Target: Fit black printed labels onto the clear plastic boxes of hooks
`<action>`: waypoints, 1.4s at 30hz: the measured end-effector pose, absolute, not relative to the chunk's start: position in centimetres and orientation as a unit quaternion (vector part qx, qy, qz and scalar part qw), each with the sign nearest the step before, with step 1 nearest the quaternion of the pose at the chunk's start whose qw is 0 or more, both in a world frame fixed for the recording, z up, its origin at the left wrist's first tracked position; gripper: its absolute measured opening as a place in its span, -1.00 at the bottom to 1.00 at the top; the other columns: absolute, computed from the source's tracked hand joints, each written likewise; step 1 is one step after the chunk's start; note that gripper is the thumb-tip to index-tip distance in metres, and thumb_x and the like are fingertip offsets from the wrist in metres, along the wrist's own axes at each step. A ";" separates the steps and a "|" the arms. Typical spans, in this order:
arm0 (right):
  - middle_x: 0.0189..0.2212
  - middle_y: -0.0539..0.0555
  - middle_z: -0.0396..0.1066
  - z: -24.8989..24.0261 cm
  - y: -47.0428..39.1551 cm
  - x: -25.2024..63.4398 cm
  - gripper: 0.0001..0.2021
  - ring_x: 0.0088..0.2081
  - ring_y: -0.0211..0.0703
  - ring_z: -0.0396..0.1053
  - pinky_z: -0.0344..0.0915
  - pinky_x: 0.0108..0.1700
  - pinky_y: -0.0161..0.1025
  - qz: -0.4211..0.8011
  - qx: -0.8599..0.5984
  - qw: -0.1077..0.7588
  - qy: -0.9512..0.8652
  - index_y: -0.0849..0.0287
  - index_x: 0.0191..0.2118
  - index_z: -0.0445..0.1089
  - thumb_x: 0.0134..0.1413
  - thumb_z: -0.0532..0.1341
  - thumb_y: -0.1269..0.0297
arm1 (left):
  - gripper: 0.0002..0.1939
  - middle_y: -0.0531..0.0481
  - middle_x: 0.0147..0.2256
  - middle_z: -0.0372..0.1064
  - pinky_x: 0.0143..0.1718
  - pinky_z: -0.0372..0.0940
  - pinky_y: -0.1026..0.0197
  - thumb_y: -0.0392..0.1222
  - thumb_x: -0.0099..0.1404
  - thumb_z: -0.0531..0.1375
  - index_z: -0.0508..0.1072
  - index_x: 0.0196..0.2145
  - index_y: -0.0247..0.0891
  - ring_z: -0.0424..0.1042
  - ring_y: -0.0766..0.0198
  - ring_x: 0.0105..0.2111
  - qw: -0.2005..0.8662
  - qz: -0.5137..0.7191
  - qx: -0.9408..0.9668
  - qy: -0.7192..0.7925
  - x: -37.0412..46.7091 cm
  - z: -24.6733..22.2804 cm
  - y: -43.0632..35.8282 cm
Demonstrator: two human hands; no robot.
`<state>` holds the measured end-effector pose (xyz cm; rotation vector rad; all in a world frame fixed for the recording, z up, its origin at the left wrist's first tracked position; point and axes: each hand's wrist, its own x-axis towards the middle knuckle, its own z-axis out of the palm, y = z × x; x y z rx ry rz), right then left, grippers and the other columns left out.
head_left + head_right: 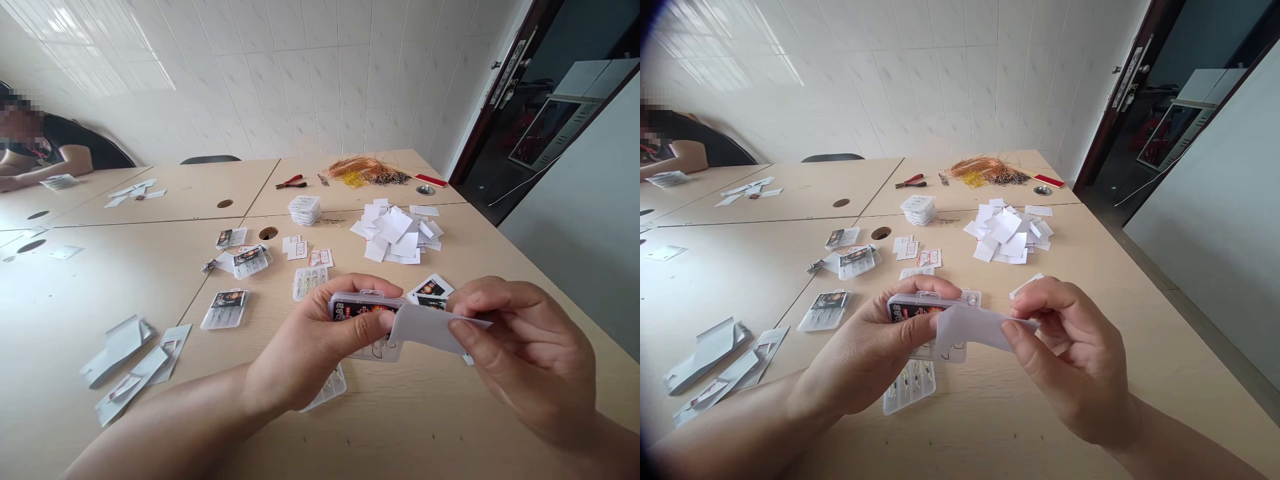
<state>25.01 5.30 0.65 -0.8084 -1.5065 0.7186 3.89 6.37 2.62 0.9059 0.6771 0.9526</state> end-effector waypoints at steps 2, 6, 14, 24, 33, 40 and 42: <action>-0.35 -0.03 0.41 0.3 5.4 25.1 -0.73 -0.36 -0.26 0.39 0.40 -0.39 -0.38 0.314 -0.339 0.607 -0.647 -0.01 -0.19 0.47 0.10 0.28 0.55 | -0.88 0.15 -0.34 0.55 -0.34 0.29 0.47 -0.18 0.21 0.44 0.65 -0.26 -0.11 0.43 0.49 -0.37 0.739 0.438 0.410 0.308 3.9 2.6 6.4; -0.34 -0.02 0.41 -0.2 5.7 25.1 -0.78 -0.37 -0.23 0.39 0.41 -0.41 -0.33 0.350 -0.348 0.608 -0.622 -0.05 -0.20 0.47 0.16 0.29 0.49 | -0.90 0.10 -0.36 0.54 -0.37 0.28 0.44 -0.21 0.18 0.45 0.65 -0.31 -0.16 0.41 0.45 -0.39 0.739 0.448 0.390 0.317 4.1 2.9 6.4; -0.38 -0.01 0.41 -0.2 6.1 25.2 -0.90 -0.42 -0.24 0.38 0.41 -0.45 -0.34 0.388 -0.362 0.606 -0.593 -0.03 -0.26 0.47 0.17 0.34 0.35 | -0.82 0.08 -0.42 0.46 -0.45 0.26 0.41 -0.20 0.07 0.51 0.64 -0.36 -0.20 0.38 0.43 -0.45 0.751 0.452 0.331 0.350 4.4 3.4 6.4; -0.36 -0.05 0.41 -0.4 6.4 25.1 -0.85 -0.39 -0.26 0.37 0.38 -0.42 -0.36 0.406 -0.339 0.614 -0.586 -0.06 -0.24 0.48 0.17 0.34 0.40 | -0.81 0.07 -0.43 0.47 -0.42 0.25 0.38 -0.22 0.08 0.51 0.63 -0.34 -0.23 0.40 0.41 -0.44 0.749 0.457 0.319 0.359 4.4 3.4 6.4; -0.37 -0.03 0.42 -0.3 6.4 25.2 -0.84 -0.38 -0.26 0.39 0.43 -0.41 -0.37 0.392 -0.336 0.620 -0.590 -0.05 -0.24 0.48 0.16 0.33 0.42 | -0.82 0.07 -0.42 0.47 -0.39 0.27 0.36 -0.23 0.09 0.50 0.63 -0.34 -0.24 0.40 0.40 -0.42 0.743 0.470 0.311 0.360 4.4 3.6 6.3; -0.39 -0.03 0.43 -0.2 6.6 25.1 -0.87 -0.38 -0.23 0.40 0.42 -0.42 -0.33 0.385 -0.344 0.628 -0.582 -0.04 -0.27 0.48 0.13 0.37 0.38 | -0.83 0.07 -0.44 0.46 -0.41 0.29 0.36 -0.27 0.08 0.49 0.63 -0.34 -0.25 0.41 0.38 -0.43 0.746 0.479 0.294 0.357 4.4 3.8 6.3; -0.39 -0.04 0.43 -0.1 6.7 25.1 -0.87 -0.38 -0.24 0.40 0.42 -0.41 -0.33 0.389 -0.341 0.628 -0.581 -0.05 -0.27 0.48 0.14 0.37 0.37 | -0.83 0.07 -0.44 0.47 -0.42 0.29 0.37 -0.27 0.08 0.50 0.63 -0.35 -0.26 0.42 0.39 -0.43 0.746 0.482 0.291 0.355 4.5 3.8 6.4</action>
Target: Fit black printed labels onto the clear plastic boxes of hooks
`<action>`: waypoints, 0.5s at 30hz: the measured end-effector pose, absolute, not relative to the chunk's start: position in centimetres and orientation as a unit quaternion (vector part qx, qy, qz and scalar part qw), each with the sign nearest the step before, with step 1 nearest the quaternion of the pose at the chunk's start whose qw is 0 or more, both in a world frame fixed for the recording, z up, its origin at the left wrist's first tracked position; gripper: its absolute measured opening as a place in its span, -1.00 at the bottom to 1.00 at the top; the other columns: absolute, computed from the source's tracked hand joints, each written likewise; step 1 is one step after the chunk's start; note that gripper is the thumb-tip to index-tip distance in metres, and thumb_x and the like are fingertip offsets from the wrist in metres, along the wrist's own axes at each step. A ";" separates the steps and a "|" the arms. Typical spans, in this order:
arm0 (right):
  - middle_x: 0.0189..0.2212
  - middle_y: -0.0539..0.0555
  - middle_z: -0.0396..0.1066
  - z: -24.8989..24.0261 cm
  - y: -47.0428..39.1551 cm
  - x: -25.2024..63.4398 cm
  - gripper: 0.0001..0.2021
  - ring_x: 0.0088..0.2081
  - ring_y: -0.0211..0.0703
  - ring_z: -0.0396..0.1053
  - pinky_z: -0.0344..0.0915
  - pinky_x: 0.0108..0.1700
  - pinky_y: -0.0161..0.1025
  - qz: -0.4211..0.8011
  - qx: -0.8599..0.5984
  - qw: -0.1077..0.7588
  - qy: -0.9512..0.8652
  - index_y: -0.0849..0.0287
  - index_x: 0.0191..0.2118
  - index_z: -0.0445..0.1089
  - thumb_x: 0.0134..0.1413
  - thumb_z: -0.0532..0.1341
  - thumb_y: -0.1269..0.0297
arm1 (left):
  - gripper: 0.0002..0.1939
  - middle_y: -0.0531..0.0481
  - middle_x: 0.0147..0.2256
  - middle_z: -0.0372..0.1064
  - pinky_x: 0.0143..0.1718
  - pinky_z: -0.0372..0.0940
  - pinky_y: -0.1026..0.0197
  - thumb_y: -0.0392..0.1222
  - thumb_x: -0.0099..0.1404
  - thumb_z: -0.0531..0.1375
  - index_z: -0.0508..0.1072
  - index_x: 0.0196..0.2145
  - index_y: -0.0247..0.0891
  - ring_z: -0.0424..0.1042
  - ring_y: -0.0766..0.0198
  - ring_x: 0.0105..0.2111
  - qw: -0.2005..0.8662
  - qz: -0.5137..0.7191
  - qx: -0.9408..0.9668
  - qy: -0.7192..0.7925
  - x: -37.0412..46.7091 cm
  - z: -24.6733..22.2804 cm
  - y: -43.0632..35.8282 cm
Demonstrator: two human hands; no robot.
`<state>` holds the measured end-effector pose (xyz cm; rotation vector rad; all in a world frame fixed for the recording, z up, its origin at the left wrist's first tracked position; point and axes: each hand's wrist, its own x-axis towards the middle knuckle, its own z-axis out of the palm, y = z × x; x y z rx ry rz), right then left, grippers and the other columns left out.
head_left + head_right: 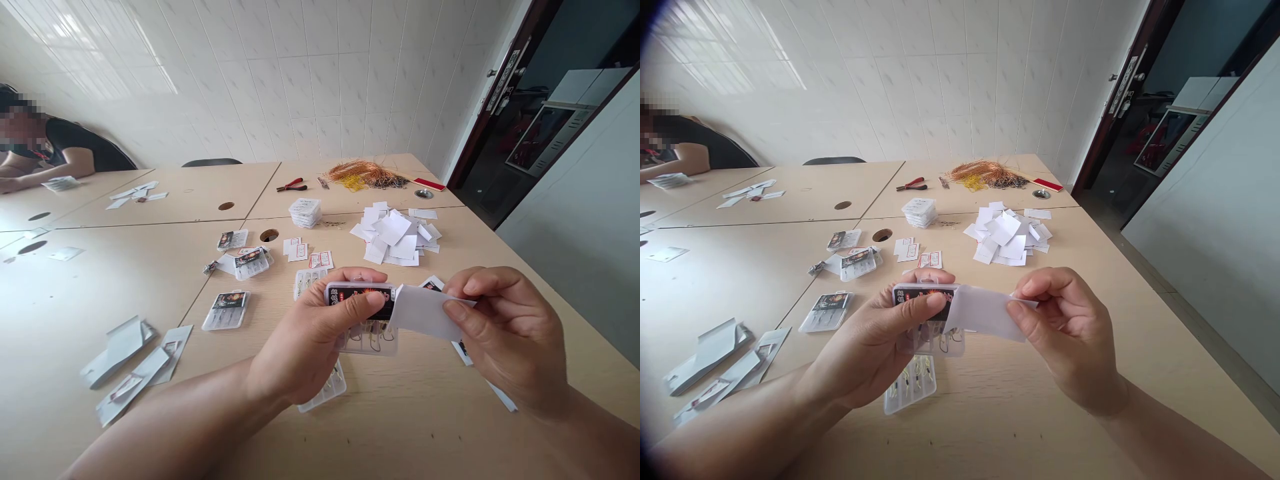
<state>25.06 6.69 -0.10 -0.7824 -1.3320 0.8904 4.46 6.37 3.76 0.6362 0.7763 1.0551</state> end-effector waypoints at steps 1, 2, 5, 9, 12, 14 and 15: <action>-0.39 -0.04 0.43 -0.1 6.7 25.1 -0.87 -0.38 -0.25 0.40 0.42 -0.40 -0.34 0.391 -0.340 0.628 -0.581 -0.05 -0.26 0.48 0.14 0.37 0.37 | -0.83 0.07 -0.44 0.48 -0.42 0.29 0.38 -0.27 0.07 0.50 0.63 -0.35 -0.26 0.43 0.39 -0.43 0.747 0.484 0.289 0.353 4.5 3.7 6.4; -0.38 -0.05 0.43 0.0 6.7 25.1 -0.87 -0.38 -0.25 0.40 0.42 -0.40 -0.34 0.392 -0.339 0.627 -0.582 -0.05 -0.26 0.47 0.14 0.37 0.37 | -0.83 0.07 -0.45 0.48 -0.42 0.30 0.40 -0.27 0.07 0.50 0.63 -0.35 -0.26 0.43 0.40 -0.43 0.747 0.486 0.287 0.352 4.5 3.7 6.4; -0.39 -0.04 0.43 0.1 6.7 25.2 -0.88 -0.39 -0.24 0.40 0.42 -0.42 -0.33 0.385 -0.339 0.629 -0.584 -0.03 -0.27 0.47 0.13 0.38 0.35 | -0.82 0.07 -0.45 0.49 -0.41 0.32 0.41 -0.27 0.07 0.50 0.62 -0.35 -0.26 0.44 0.40 -0.43 0.748 0.487 0.279 0.354 4.6 3.7 6.4; -0.40 -0.02 0.43 0.0 6.7 25.3 -0.88 -0.40 -0.23 0.40 0.40 -0.47 -0.34 0.378 -0.347 0.629 -0.584 -0.02 -0.28 0.46 0.13 0.38 0.34 | -0.80 0.06 -0.43 0.50 -0.41 0.34 0.38 -0.26 0.06 0.50 0.62 -0.34 -0.26 0.45 0.38 -0.42 0.744 0.491 0.272 0.362 4.6 3.7 6.4; -0.39 -0.03 0.43 0.0 6.7 25.3 -0.88 -0.41 -0.24 0.39 0.41 -0.46 -0.35 0.379 -0.346 0.628 -0.585 -0.04 -0.28 0.46 0.13 0.37 0.35 | -0.79 0.06 -0.44 0.50 -0.42 0.34 0.38 -0.25 0.06 0.51 0.62 -0.33 -0.26 0.45 0.37 -0.43 0.744 0.490 0.271 0.364 4.5 3.8 6.4; -0.40 -0.03 0.43 -0.1 6.8 25.3 -0.88 -0.41 -0.25 0.39 0.41 -0.46 -0.35 0.378 -0.348 0.628 -0.584 -0.03 -0.28 0.45 0.13 0.38 0.34 | -0.77 0.05 -0.44 0.51 -0.43 0.34 0.37 -0.24 0.05 0.51 0.61 -0.33 -0.25 0.46 0.36 -0.43 0.744 0.488 0.272 0.367 4.5 3.8 6.3; -0.40 -0.03 0.43 -0.1 6.8 25.3 -0.88 -0.41 -0.25 0.39 0.41 -0.46 -0.36 0.378 -0.348 0.629 -0.583 -0.03 -0.29 0.45 0.12 0.39 0.34 | -0.77 0.05 -0.44 0.51 -0.43 0.34 0.36 -0.24 0.05 0.51 0.61 -0.32 -0.25 0.46 0.36 -0.43 0.744 0.488 0.272 0.367 4.5 3.8 6.4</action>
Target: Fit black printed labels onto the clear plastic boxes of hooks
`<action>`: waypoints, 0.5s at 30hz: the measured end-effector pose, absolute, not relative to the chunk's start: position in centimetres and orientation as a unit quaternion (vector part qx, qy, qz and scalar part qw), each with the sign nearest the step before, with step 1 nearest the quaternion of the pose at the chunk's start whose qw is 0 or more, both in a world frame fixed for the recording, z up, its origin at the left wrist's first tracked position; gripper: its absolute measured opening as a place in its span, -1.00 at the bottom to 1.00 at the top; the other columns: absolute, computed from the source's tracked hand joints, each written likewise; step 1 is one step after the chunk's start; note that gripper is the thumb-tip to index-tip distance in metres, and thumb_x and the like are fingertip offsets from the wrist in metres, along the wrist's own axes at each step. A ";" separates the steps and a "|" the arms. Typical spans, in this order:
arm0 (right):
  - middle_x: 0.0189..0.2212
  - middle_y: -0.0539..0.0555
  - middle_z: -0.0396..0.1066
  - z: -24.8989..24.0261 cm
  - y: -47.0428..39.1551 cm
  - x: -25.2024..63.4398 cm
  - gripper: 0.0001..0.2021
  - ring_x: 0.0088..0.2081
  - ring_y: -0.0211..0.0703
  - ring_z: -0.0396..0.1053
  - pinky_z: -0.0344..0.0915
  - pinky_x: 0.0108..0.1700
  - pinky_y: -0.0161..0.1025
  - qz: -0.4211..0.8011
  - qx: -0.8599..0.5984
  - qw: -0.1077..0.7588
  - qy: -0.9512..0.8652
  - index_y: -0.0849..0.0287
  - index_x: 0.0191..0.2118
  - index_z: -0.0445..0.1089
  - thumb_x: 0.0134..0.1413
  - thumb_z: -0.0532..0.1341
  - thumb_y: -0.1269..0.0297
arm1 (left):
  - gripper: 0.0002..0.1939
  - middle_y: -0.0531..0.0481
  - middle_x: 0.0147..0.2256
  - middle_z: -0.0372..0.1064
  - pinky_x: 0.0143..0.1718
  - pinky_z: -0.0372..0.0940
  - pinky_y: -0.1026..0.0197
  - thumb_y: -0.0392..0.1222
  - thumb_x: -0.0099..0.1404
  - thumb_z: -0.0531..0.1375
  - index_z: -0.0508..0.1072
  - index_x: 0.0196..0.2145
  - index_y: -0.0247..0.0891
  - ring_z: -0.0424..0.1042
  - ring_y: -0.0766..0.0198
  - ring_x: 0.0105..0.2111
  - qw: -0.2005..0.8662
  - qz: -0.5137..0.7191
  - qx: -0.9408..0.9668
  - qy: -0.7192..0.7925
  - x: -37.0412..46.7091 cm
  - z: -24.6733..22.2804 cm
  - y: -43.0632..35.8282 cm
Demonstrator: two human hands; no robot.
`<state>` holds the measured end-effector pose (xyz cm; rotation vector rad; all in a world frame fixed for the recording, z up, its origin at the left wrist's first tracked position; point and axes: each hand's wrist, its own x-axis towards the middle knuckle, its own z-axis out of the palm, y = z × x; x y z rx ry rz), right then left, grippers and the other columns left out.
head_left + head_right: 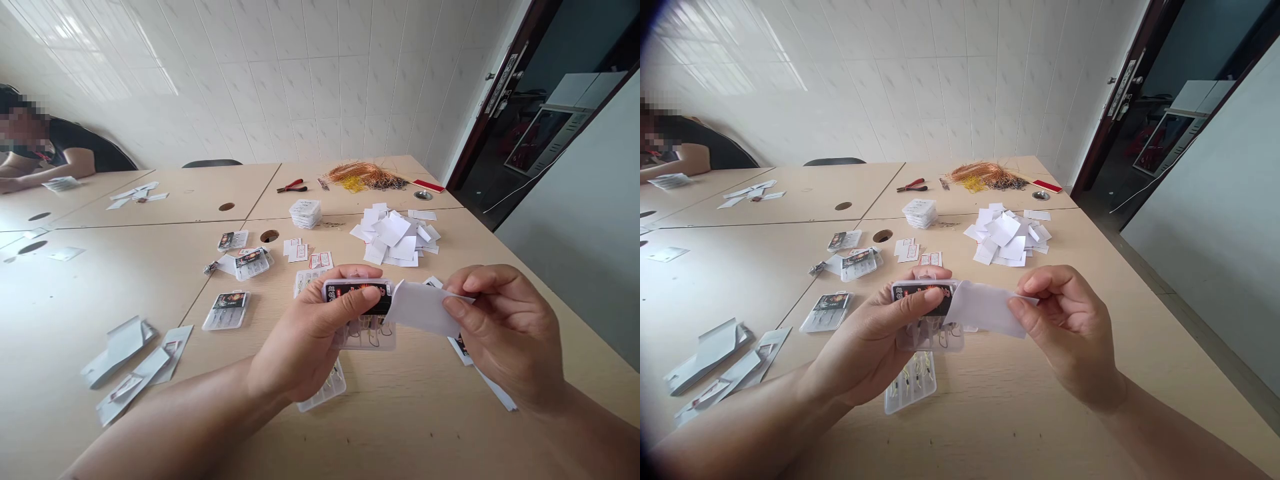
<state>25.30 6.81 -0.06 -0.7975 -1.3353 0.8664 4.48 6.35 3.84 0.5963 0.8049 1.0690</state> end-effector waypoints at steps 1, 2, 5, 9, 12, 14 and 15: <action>-0.40 -0.03 0.43 -0.1 6.8 25.3 -0.88 -0.41 -0.25 0.39 0.41 -0.46 -0.36 0.379 -0.348 0.630 -0.582 -0.03 -0.29 0.46 0.12 0.39 0.33 | -0.77 0.05 -0.44 0.51 -0.43 0.35 0.36 -0.24 0.04 0.51 0.61 -0.32 -0.25 0.46 0.36 -0.43 0.743 0.489 0.272 0.367 4.5 3.8 6.4; -0.40 -0.03 0.43 -0.1 6.8 25.4 -0.88 -0.41 -0.25 0.39 0.41 -0.46 -0.36 0.382 -0.348 0.630 -0.580 -0.03 -0.29 0.46 0.12 0.39 0.33 | -0.77 0.05 -0.44 0.52 -0.43 0.35 0.36 -0.24 0.04 0.51 0.61 -0.32 -0.25 0.46 0.36 -0.43 0.744 0.489 0.272 0.366 4.5 3.8 6.4; -0.39 -0.04 0.43 -0.1 6.8 25.5 -0.87 -0.40 -0.27 0.39 0.41 -0.44 -0.38 0.393 -0.343 0.628 -0.578 -0.05 -0.27 0.47 0.13 0.38 0.35 | -0.77 0.05 -0.44 0.53 -0.43 0.36 0.37 -0.24 0.06 0.51 0.61 -0.32 -0.24 0.47 0.36 -0.43 0.746 0.489 0.271 0.361 4.5 3.8 6.5; -0.39 -0.05 0.43 -0.1 6.9 25.4 -0.86 -0.40 -0.29 0.38 0.41 -0.43 -0.40 0.403 -0.339 0.627 -0.574 -0.04 -0.27 0.47 0.13 0.38 0.38 | -0.78 0.06 -0.43 0.53 -0.41 0.37 0.37 -0.24 0.07 0.50 0.60 -0.31 -0.24 0.47 0.36 -0.41 0.744 0.494 0.269 0.361 4.5 3.8 6.4; -0.39 -0.05 0.42 -0.1 7.0 25.2 -0.87 -0.40 -0.28 0.38 0.37 -0.48 -0.42 0.406 -0.338 0.627 -0.572 -0.03 -0.28 0.47 0.14 0.37 0.37 | -0.77 0.05 -0.39 0.55 -0.40 0.37 0.36 -0.23 0.07 0.50 0.60 -0.30 -0.23 0.48 0.36 -0.39 0.741 0.498 0.272 0.359 4.5 3.8 6.4; -0.39 -0.05 0.41 -0.1 7.0 25.2 -0.88 -0.40 -0.28 0.37 0.35 -0.50 -0.43 0.406 -0.339 0.623 -0.576 -0.04 -0.27 0.46 0.16 0.36 0.36 | -0.76 0.03 -0.36 0.56 -0.39 0.38 0.34 -0.21 0.07 0.50 0.59 -0.30 -0.22 0.48 0.34 -0.37 0.739 0.501 0.272 0.359 4.5 3.9 6.4; -0.39 -0.05 0.40 -0.2 7.1 25.3 -0.88 -0.41 -0.28 0.36 0.36 -0.49 -0.42 0.402 -0.343 0.615 -0.585 -0.04 -0.26 0.46 0.17 0.35 0.36 | -0.76 0.03 -0.36 0.56 -0.38 0.39 0.34 -0.21 0.07 0.50 0.59 -0.30 -0.22 0.49 0.33 -0.37 0.737 0.501 0.275 0.360 4.5 3.9 6.4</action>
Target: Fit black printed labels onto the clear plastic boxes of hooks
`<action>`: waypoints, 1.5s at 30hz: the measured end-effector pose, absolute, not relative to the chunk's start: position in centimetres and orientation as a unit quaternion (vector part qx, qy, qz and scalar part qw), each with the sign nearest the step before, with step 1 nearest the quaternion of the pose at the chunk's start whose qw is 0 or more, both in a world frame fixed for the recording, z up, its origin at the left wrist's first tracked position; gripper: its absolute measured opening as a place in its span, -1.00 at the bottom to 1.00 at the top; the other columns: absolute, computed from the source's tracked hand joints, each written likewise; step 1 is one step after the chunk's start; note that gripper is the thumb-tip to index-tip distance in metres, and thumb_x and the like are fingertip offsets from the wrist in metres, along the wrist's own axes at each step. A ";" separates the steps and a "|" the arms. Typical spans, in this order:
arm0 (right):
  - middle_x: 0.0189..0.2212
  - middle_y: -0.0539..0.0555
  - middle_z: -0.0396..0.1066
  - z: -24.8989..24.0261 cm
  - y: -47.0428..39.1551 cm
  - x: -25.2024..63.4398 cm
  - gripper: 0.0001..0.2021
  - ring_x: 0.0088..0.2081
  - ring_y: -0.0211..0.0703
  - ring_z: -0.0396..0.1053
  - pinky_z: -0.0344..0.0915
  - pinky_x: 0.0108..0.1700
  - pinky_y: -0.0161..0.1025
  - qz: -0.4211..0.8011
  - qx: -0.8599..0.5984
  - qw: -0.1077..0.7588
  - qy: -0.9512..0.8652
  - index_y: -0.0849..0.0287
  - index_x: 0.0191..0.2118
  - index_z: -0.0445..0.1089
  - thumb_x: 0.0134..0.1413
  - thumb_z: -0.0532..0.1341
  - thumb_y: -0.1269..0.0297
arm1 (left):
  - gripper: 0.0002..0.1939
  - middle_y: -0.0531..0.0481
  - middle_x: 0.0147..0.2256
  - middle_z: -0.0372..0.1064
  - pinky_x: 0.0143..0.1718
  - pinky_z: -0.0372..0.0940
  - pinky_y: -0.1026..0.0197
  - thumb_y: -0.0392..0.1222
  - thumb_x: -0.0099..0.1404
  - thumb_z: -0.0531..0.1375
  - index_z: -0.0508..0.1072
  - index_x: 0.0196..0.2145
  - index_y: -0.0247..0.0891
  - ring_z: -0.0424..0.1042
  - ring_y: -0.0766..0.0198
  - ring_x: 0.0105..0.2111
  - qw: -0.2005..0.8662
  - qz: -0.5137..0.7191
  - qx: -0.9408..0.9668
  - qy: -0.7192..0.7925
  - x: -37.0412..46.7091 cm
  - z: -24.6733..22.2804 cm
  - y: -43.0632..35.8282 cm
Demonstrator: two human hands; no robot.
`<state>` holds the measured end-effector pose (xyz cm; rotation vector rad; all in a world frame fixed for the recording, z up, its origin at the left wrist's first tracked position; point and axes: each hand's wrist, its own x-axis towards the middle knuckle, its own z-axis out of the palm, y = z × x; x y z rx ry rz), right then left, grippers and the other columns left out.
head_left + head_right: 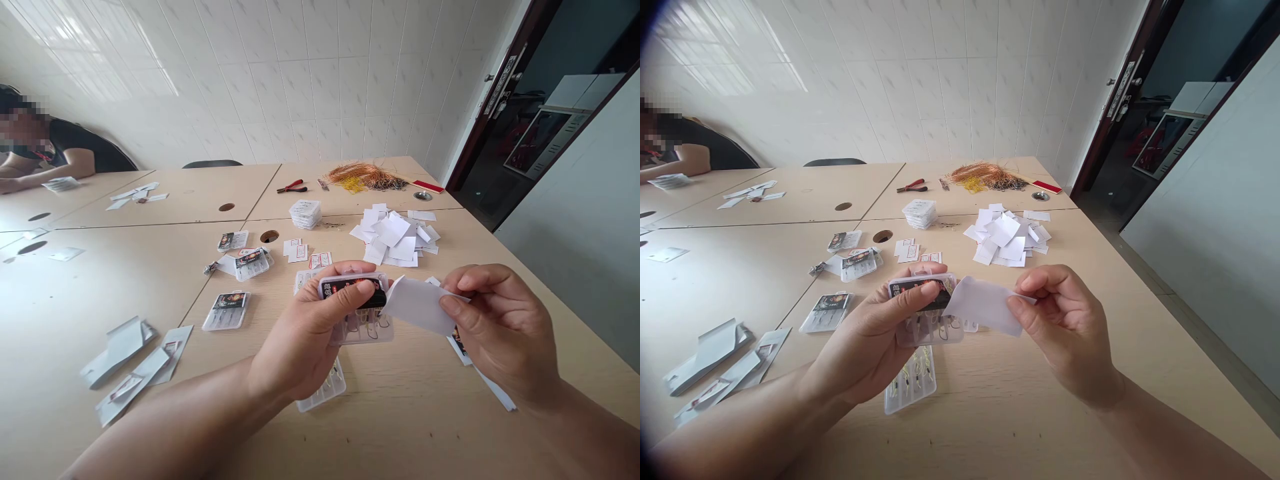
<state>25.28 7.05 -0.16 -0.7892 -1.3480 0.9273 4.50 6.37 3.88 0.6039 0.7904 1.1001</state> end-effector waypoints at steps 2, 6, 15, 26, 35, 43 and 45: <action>-0.35 -0.05 0.41 -0.3 7.1 25.4 -0.88 -0.37 -0.28 0.38 0.41 -0.40 -0.40 0.381 -0.362 0.584 -0.619 -0.07 -0.22 0.47 0.21 0.32 0.36 | -0.78 0.05 -0.38 0.54 -0.39 0.38 0.35 -0.21 0.07 0.50 0.60 -0.32 -0.22 0.48 0.35 -0.37 0.730 0.502 0.291 0.362 4.5 3.9 6.4; 0.04 0.00 0.35 -0.7 7.2 25.7 -0.60 0.03 -0.21 0.37 0.41 0.04 -0.28 0.296 -0.369 0.503 -0.723 -0.22 0.14 0.39 0.25 0.29 0.33 | -0.82 0.10 -0.42 0.50 -0.41 0.32 0.43 -0.21 0.11 0.49 0.62 -0.32 -0.21 0.44 0.43 -0.41 0.718 0.487 0.349 0.355 4.3 3.5 6.5; -0.13 0.02 0.33 -0.3 7.1 25.6 -0.71 -0.04 -0.24 0.37 0.39 -0.03 -0.31 0.200 -0.252 0.493 -0.808 -0.02 0.00 0.41 0.27 0.23 0.52 | -0.91 0.14 -0.35 0.51 -0.29 0.33 0.46 -0.18 0.24 0.42 0.62 -0.27 -0.14 0.44 0.48 -0.34 0.726 0.428 0.423 0.333 4.1 2.5 6.4; -0.27 0.03 0.40 0.2 7.1 25.6 -0.72 -0.20 -0.17 0.40 0.42 -0.09 -0.13 0.141 -0.209 0.508 -0.824 0.11 -0.12 0.41 0.14 0.21 0.63 | -0.86 0.00 -0.35 0.60 -0.27 0.44 0.36 -0.26 0.22 0.42 0.59 -0.25 -0.25 0.57 0.33 -0.31 0.763 0.470 0.333 0.294 4.3 3.1 6.5; -0.40 -0.04 0.43 -0.2 8.3 26.1 -0.93 -0.38 -0.22 0.44 0.42 -0.38 -0.29 0.218 -0.431 0.560 -0.673 0.02 -0.25 0.41 0.21 0.27 0.36 | -0.87 -0.07 -0.26 0.62 -0.27 0.48 0.27 -0.32 0.25 0.33 0.55 -0.21 -0.25 0.61 0.23 -0.26 0.769 0.466 0.285 0.331 4.2 3.5 6.8; 0.20 0.27 0.23 -1.5 9.7 26.1 -0.63 0.28 0.19 0.25 0.33 0.20 0.20 0.023 -0.466 0.447 -0.763 0.05 0.17 0.33 0.31 0.19 0.11 | -0.60 -0.08 -0.23 0.63 -0.15 0.41 0.24 -0.44 0.07 0.30 0.51 -0.10 -0.21 0.58 0.22 -0.19 0.783 0.433 0.289 0.342 4.0 3.6 6.0; 0.25 0.28 0.09 -1.4 8.2 25.5 -0.64 0.36 0.21 0.09 0.22 0.29 0.23 -0.043 -0.374 0.435 -0.818 0.04 0.19 0.29 0.36 0.15 0.08 | -0.56 -0.03 -0.25 0.61 -0.18 0.39 0.27 -0.44 0.02 0.32 0.51 -0.11 -0.19 0.55 0.25 -0.23 0.784 0.432 0.294 0.337 4.0 3.5 6.0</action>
